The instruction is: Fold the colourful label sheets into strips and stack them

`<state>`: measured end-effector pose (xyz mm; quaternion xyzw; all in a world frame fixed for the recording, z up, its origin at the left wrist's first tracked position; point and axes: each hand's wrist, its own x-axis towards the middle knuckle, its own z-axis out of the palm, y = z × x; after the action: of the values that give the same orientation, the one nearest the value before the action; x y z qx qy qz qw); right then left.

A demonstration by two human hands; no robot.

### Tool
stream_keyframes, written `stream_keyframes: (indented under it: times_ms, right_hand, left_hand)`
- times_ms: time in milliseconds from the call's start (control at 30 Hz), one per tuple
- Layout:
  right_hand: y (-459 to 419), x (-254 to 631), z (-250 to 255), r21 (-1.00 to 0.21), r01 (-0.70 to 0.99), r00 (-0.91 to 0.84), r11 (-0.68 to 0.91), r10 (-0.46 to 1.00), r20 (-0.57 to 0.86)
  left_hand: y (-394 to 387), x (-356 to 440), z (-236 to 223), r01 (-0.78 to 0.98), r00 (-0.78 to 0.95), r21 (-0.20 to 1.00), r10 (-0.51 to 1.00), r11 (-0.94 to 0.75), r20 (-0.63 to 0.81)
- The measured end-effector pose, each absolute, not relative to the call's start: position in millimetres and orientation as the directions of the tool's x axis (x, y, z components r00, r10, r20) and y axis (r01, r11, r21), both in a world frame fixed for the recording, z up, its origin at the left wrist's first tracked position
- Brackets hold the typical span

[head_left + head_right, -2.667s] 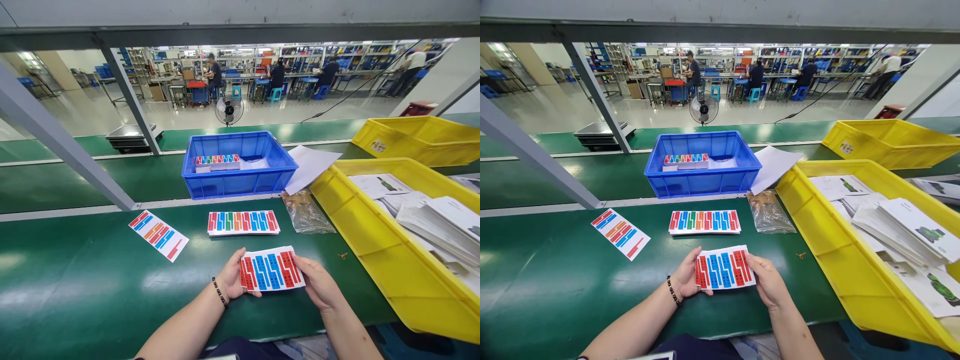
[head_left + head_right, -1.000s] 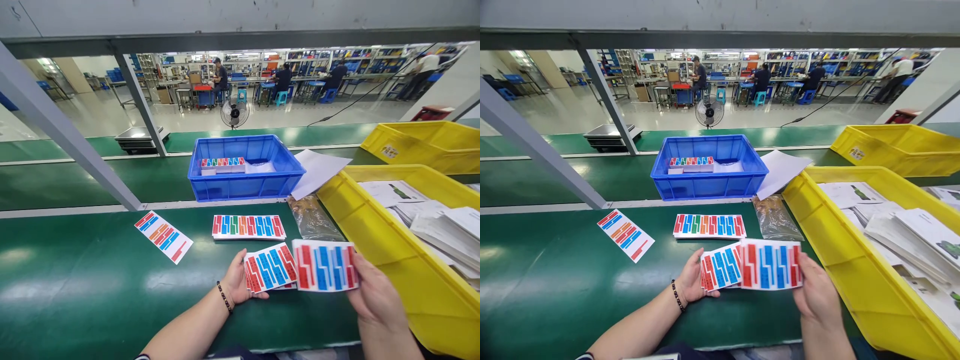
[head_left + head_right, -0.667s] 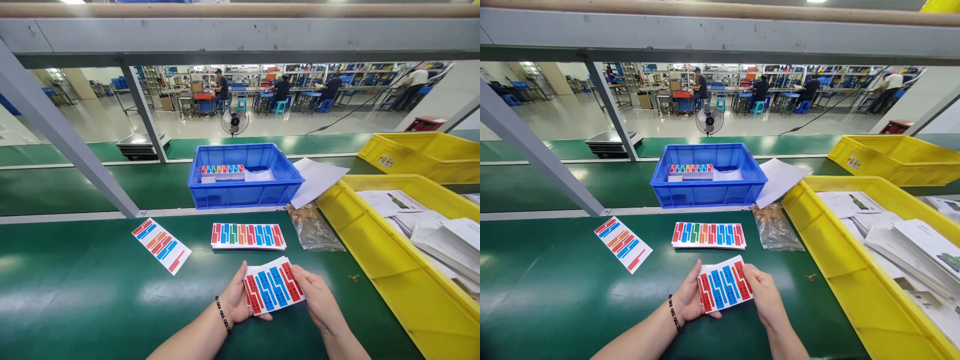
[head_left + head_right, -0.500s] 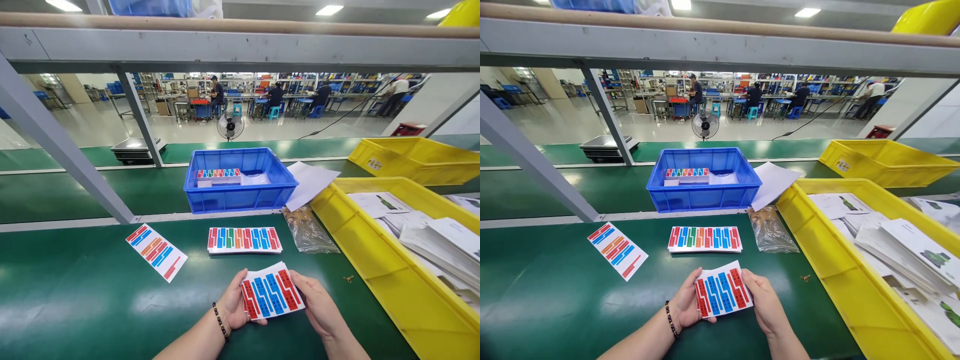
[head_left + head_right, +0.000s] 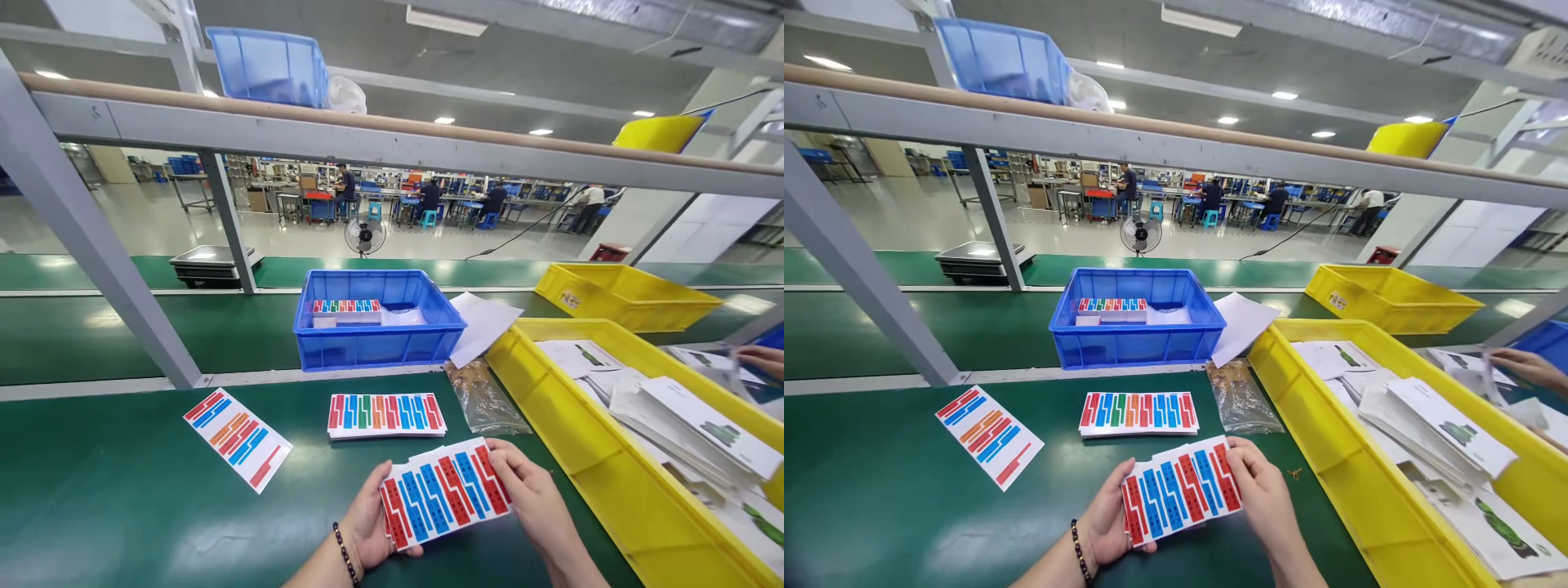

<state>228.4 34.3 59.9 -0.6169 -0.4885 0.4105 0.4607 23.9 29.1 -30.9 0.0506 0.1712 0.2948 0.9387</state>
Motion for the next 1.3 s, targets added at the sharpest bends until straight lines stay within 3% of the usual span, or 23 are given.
stream_keyframes:
  times_ms: [67,233,333,467,633,833,933,1100,1300]
  right_hand:
    - [37.2,243.1,68.3,-0.980,0.189,0.257,-0.068,0.966,-0.018]
    - [37.3,271.4,93.5,-0.988,-0.145,0.484,0.045,0.875,-0.031]
    - [31.7,261.2,99.2,-0.973,-0.227,0.390,-0.043,0.911,-0.131]
    - [24.8,217.1,80.2,-0.966,-0.048,0.082,-0.254,0.963,-0.257]
    - [26.4,185.0,52.1,-0.938,0.344,0.121,-0.045,0.993,-0.003]
    - [23.4,188.4,61.7,-0.918,0.394,0.087,0.035,0.993,0.075]
    - [18.9,190.4,64.2,-0.959,0.282,0.068,-0.001,0.998,0.019]
    - [16.5,195.5,60.1,-0.962,-0.084,-0.293,-0.260,0.929,-0.226]
    - [19.5,200.9,54.6,-0.942,-0.160,-0.379,-0.296,0.899,-0.218]
  left_hand:
    - [29.9,23.5,-31.1,-0.551,0.767,0.182,0.580,0.814,-0.272]
    - [33.7,21.9,-39.2,-0.571,0.774,0.152,0.591,0.807,-0.226]
    - [34.8,22.0,-43.0,-0.578,0.774,0.147,0.596,0.803,-0.214]
    - [31.9,24.5,-37.6,-0.589,0.778,0.165,0.610,0.791,-0.148]
    - [29.8,23.9,-30.7,-0.639,0.739,0.240,0.670,0.731,-0.075]
    - [29.9,18.9,-38.1,-0.482,0.862,0.328,0.506,0.812,0.014]
    - [27.8,19.7,-38.7,-0.482,0.856,0.312,0.516,0.818,-0.030]
    - [27.4,17.6,-36.4,-0.493,0.839,0.300,0.538,0.816,-0.085]
    - [28.7,14.6,-36.3,-0.469,0.847,0.329,0.523,0.820,-0.096]
